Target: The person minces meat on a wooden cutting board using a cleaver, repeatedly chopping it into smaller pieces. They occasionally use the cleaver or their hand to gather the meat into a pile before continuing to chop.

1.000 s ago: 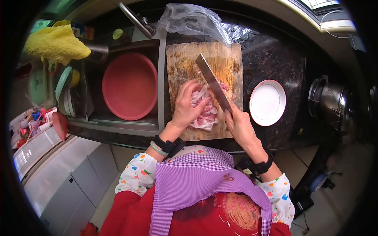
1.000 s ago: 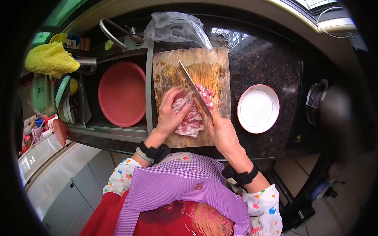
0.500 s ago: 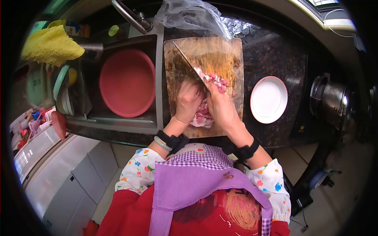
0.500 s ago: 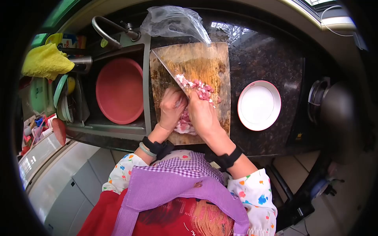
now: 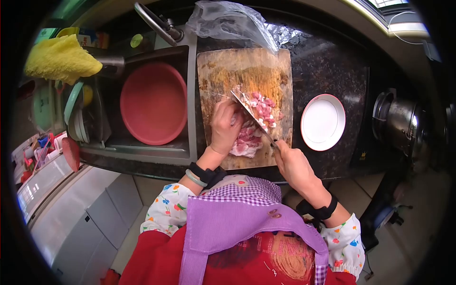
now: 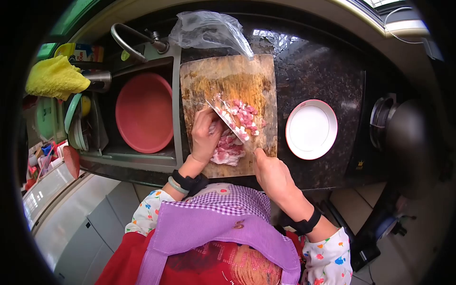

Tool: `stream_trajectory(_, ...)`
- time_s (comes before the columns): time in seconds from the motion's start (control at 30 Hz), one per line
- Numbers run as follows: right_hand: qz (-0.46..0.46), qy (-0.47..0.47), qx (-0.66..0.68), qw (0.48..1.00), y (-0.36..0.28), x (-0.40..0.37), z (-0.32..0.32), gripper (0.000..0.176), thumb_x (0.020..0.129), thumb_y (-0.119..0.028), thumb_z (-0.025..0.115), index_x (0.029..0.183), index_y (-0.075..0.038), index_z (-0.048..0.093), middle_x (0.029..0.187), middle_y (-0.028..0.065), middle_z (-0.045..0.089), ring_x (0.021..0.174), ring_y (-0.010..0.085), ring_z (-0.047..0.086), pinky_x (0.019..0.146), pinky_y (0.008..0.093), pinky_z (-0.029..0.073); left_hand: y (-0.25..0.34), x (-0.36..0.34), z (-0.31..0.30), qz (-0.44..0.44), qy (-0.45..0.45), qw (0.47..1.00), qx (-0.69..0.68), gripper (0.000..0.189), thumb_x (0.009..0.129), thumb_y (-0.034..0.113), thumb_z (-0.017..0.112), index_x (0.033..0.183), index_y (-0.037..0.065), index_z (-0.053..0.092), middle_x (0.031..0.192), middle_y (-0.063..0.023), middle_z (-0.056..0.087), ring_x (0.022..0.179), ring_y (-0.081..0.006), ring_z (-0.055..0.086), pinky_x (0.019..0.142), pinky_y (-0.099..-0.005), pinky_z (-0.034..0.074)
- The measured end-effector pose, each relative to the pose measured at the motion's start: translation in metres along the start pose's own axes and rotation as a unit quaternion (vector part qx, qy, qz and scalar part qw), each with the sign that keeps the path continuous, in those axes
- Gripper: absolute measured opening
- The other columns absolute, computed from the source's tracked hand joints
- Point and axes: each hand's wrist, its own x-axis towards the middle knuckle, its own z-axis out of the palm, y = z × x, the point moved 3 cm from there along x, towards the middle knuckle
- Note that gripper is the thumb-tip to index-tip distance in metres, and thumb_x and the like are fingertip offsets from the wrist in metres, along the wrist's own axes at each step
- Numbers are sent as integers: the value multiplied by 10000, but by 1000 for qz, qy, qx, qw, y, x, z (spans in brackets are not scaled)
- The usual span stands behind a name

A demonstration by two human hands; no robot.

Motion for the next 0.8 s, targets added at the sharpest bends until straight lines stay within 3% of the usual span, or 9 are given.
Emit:
stream_trajectory(0.2, -80, 120, -1, 990, -15, 86, 30, 110, 907, -61, 490, 998, -2, 508, 678, 287, 602, 694, 473, 627, 618, 552, 496, -4, -1, -1, -1, -48, 999, -22, 228, 749, -60, 669, 970, -18, 631, 986, -163, 626, 953, -358, 599, 817, -406, 501)
stream_trajectory(0.23, -111, 145, 28, 983, -19, 92, 28, 103, 910, -54, 498, 996, -2, 516, 681, 289, 598, 693, 472, 626, 612, 545, 493, -5, -1, -2, 7, -75, 997, -35, 221, 769, -50, 675, 984, -22, 636, 1026, -167, 636, 979, -349, 611, 825, -386, 510)
stream_trajectory(0.37, -130, 191, 115, 966, -3, 70, 11, 73, 924, -52, 540, 967, 6, 527, 686, 298, 564, 697, 477, 606, 586, 518, 464, 4, 2, -13, 11, -41, 999, -24, 275, 810, -11, 691, 1076, -12, 621, 1118, -170, 614, 1038, -334, 607, 886, -375, 510)
stream_trajectory(0.5, -47, 116, 118, 985, -12, 24, -18, 88, 923, -62, 536, 973, 11, 527, 677, 300, 554, 698, 483, 599, 584, 514, 464, 7, 2, -18, -46, 35, 998, 0, 284, 797, 2, 711, 1065, -16, 618, 1090, -167, 614, 1017, -339, 596, 873, -381, 502)
stream_trajectory(0.6, -32, 46, 45, 997, -7, 6, -15, 125, 911, -57, 537, 1016, 10, 528, 671, 293, 559, 702, 479, 606, 587, 515, 477, 4, -2, -10, -25, -25, 999, 7, 236, 798, 1, 693, 1013, -26, 601, 1034, -167, 602, 983, -360, 580, 856, -421, 477)
stream_trajectory(0.67, -13, 11, -14, 1000, -2, 1, -8, 161, 893, -46, 537, 1043, 9, 516, 668, 288, 567, 706, 471, 617, 590, 524, 487, 4, -4, -6, -13, -18, 1000, 6, 204, 789, -24, 679, 979, -24, 602, 992, -168, 609, 962, -365, 579, 839, -423, 475)
stream_trajectory(0.8, -7, 27, -34, 999, -2, 25, 14, 145, 897, -56, 517, 1032, -5, 512, 687, 280, 604, 705, 467, 632, 610, 555, 493, 3, -5, -2, 4, -10, 1000, -1, 216, 766, -54, 660, 974, -20, 614, 990, -168, 612, 954, -367, 584, 833, -422, 482)
